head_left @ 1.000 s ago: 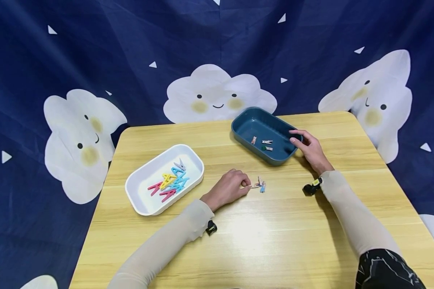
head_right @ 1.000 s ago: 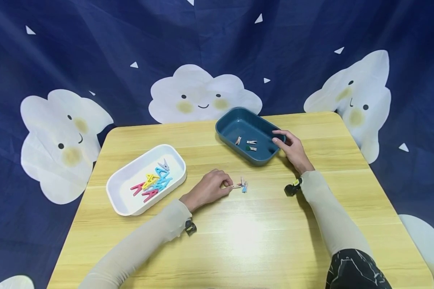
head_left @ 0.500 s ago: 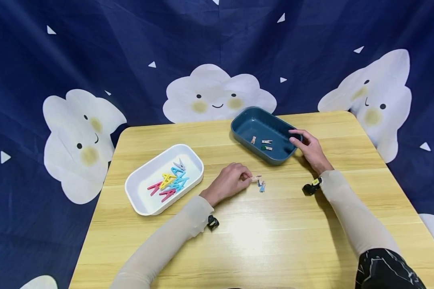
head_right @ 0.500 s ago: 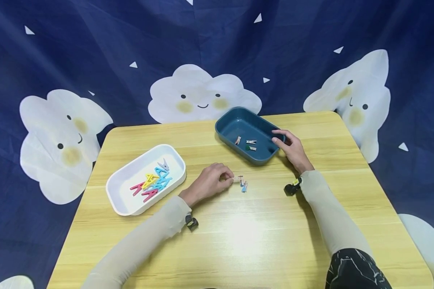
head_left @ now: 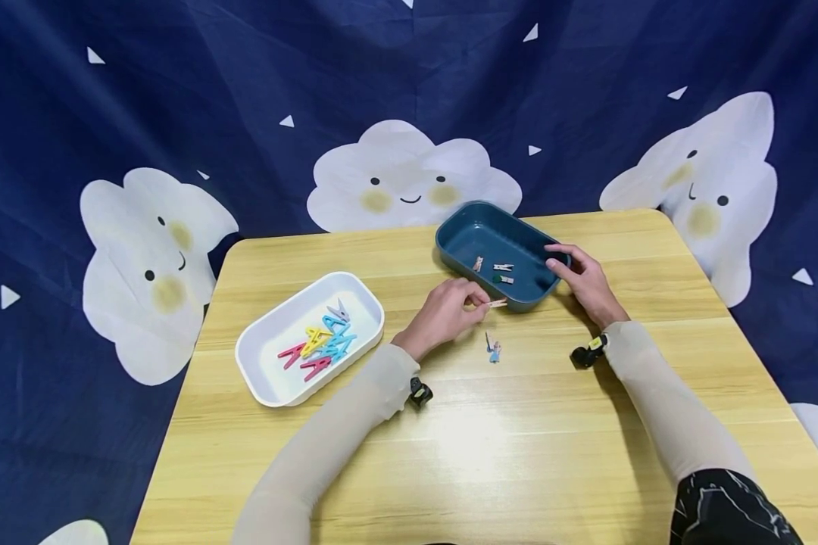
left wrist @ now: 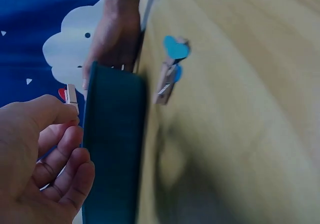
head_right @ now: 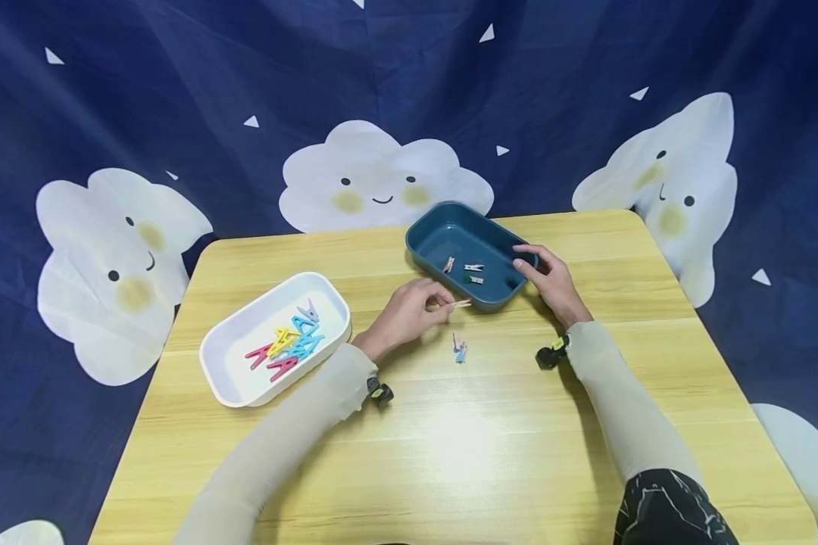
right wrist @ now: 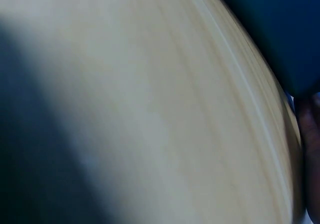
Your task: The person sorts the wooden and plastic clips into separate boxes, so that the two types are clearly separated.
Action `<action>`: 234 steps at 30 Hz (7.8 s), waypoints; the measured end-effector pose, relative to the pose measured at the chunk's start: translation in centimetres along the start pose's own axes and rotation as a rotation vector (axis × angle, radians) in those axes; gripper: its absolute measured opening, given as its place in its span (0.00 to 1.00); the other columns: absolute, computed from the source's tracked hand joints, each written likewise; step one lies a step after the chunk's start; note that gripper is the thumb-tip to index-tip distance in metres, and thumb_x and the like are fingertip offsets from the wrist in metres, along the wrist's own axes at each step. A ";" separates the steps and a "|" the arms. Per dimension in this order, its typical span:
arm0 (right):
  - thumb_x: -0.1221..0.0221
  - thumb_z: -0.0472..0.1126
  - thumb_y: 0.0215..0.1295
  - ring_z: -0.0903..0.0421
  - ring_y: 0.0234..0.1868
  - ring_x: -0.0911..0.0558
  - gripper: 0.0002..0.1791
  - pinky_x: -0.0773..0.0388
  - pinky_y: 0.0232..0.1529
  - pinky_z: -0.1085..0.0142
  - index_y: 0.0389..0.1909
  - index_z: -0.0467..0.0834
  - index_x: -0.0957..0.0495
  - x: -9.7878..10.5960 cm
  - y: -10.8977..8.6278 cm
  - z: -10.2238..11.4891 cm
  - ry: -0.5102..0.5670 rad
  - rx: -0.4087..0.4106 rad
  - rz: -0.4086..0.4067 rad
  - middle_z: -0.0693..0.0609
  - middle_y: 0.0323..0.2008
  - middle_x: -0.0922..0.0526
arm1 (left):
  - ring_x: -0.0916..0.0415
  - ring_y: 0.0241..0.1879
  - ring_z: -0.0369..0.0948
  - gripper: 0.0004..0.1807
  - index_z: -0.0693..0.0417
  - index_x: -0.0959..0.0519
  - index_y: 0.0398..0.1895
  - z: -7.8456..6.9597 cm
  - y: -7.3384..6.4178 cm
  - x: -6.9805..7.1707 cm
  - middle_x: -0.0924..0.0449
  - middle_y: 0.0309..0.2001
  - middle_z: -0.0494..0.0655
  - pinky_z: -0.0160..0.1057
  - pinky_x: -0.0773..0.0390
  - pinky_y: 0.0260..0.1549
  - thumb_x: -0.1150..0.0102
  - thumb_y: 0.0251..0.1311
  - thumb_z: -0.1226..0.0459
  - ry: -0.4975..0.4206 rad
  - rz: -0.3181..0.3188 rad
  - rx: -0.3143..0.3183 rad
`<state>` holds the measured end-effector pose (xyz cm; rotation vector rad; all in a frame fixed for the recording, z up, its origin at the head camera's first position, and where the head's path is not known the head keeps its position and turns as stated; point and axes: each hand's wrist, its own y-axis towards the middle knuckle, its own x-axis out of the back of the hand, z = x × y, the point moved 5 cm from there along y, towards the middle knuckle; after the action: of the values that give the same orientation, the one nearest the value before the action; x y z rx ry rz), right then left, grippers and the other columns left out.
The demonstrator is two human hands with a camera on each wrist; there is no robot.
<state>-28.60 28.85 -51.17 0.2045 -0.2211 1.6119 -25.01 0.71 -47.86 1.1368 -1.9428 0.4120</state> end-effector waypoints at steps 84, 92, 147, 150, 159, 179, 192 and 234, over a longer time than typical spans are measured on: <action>0.39 0.50 0.83 0.63 0.60 0.30 0.27 0.30 0.55 0.78 0.75 0.44 0.24 0.4 1.3 -2.5 0.012 0.029 -0.019 0.49 0.77 0.30 | 0.20 0.56 0.41 0.10 0.48 0.12 0.56 -0.5 6.9 0.7 0.13 0.52 0.42 0.38 0.20 0.60 0.36 0.80 0.58 0.050 -0.085 0.059; 0.38 0.50 0.82 0.65 0.61 0.28 0.29 0.29 0.56 0.79 0.76 0.41 0.25 0.1 0.5 -0.6 0.012 0.022 -0.001 0.46 0.78 0.30 | 0.21 0.52 0.41 0.11 0.49 0.11 0.56 -0.8 4.5 0.5 0.14 0.50 0.42 0.39 0.20 0.57 0.34 0.78 0.58 -0.007 -0.082 0.006; 0.38 0.51 0.82 0.64 0.59 0.28 0.29 0.29 0.55 0.78 0.76 0.42 0.25 0.0 0.3 -0.2 0.005 0.015 0.004 0.46 0.78 0.30 | 0.23 0.44 0.36 0.04 0.49 0.11 0.46 2.0 0.4 -4.3 0.14 0.43 0.41 0.31 0.25 0.50 0.33 0.75 0.65 -0.005 0.355 -0.163; 0.38 0.51 0.82 0.64 0.59 0.28 0.29 0.29 0.55 0.78 0.75 0.42 0.24 0.1 0.2 -0.2 0.014 0.016 0.002 0.48 0.77 0.29 | 0.24 0.44 0.36 0.04 0.49 0.11 0.46 2.1 0.4 -4.2 0.14 0.43 0.41 0.31 0.25 0.49 0.33 0.75 0.64 -0.015 0.356 -0.157; 0.38 0.51 0.82 0.64 0.61 0.29 0.29 0.30 0.56 0.78 0.75 0.41 0.25 0.1 0.2 -0.2 0.018 0.019 0.000 0.48 0.77 0.29 | 0.22 0.42 0.34 0.04 0.49 0.11 0.48 2.3 0.3 -3.9 0.13 0.43 0.41 0.28 0.22 0.46 0.30 0.74 0.62 -0.132 0.331 -0.101; 0.39 0.51 0.83 0.64 0.58 0.29 0.28 0.30 0.54 0.77 0.76 0.44 0.25 0.4 1.6 -2.9 -0.006 0.012 -0.018 0.54 0.76 0.29 | 0.19 0.43 0.36 0.06 0.52 0.11 0.49 2.0 2.7 -0.2 0.13 0.45 0.45 0.29 0.18 0.47 0.31 0.75 0.64 -0.357 0.099 -0.048; 0.39 0.52 0.82 0.64 0.59 0.29 0.28 0.30 0.54 0.77 0.76 0.46 0.24 0.5 1.7 -3.0 -0.009 0.021 -0.023 0.58 0.75 0.28 | 0.18 0.44 0.38 0.07 0.50 0.11 0.50 3.0 5.7 1.8 0.13 0.46 0.44 0.30 0.18 0.47 0.31 0.75 0.61 -0.279 -0.053 0.026; 0.38 0.52 0.82 0.65 0.60 0.28 0.27 0.29 0.55 0.78 0.75 0.49 0.23 0.5 1.6 -3.0 -0.006 0.036 -0.027 0.59 0.75 0.28 | 0.16 0.55 0.42 0.12 0.49 0.12 0.59 4.6 11.1 1.1 0.13 0.54 0.45 0.39 0.16 0.60 0.38 0.80 0.60 0.173 -0.085 0.232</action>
<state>-30.16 30.03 -54.01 0.2395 -0.1935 1.5896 -36.81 3.15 -48.39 1.2807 -1.7223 0.6805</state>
